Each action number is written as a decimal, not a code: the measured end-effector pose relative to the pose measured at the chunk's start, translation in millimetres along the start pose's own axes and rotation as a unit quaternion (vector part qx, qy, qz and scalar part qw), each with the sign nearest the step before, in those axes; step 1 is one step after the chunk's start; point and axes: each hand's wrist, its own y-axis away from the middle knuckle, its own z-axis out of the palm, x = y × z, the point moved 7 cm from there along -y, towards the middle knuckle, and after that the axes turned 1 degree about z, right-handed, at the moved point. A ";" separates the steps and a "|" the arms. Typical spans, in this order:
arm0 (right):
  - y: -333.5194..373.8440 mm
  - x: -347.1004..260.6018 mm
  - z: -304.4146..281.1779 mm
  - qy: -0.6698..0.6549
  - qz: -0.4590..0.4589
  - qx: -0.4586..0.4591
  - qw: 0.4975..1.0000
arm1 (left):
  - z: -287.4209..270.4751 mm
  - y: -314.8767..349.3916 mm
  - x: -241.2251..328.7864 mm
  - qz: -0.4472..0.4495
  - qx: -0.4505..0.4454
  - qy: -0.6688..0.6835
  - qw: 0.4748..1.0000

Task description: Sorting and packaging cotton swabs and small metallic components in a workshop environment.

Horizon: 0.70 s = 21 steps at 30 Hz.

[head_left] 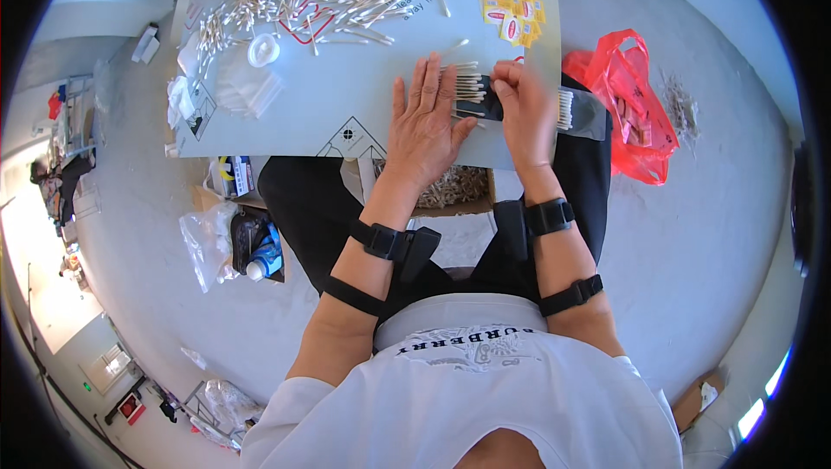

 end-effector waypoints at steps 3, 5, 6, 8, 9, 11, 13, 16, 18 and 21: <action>1.3 -13.8 -0.2 0.240 -0.065 -0.070 0.966 | 6.3 3.9 -0.5 -0.014 -0.026 0.000 1.000; 1.9 -17.3 4.2 0.292 -0.083 -0.101 0.947 | 7.2 4.5 0.2 -0.022 -0.027 0.006 0.999; 2.3 -19.9 8.4 0.298 -0.089 -0.117 0.943 | 7.1 5.1 0.4 -0.023 -0.028 0.006 0.999; 1.9 -21.2 12.3 0.305 -0.096 -0.133 0.938 | 6.6 6.1 0.5 -0.020 -0.023 0.005 1.000; 2.6 -23.1 16.1 0.336 -0.124 -0.147 0.922 | 6.8 6.2 0.2 -0.020 -0.023 0.004 1.000; 2.4 -24.4 20.1 0.368 -0.151 -0.161 0.903 | 7.7 5.9 0.0 -0.022 -0.023 0.004 0.999; 1.4 -27.6 23.0 0.380 -0.185 -0.172 0.890 | 7.7 6.2 0.4 -0.021 -0.019 0.008 1.000; -5.4 -21.7 28.4 0.422 -0.178 -0.215 0.863 | 7.1 5.8 0.5 -0.018 -0.007 0.015 1.000; -7.3 -22.7 30.4 0.437 -0.176 -0.229 0.852 | 7.2 6.4 0.0 -0.016 0.002 0.018 1.000; -4.4 -22.3 31.5 0.451 -0.178 -0.238 0.841 | 8.4 6.1 -0.2 -0.016 0.002 0.015 1.000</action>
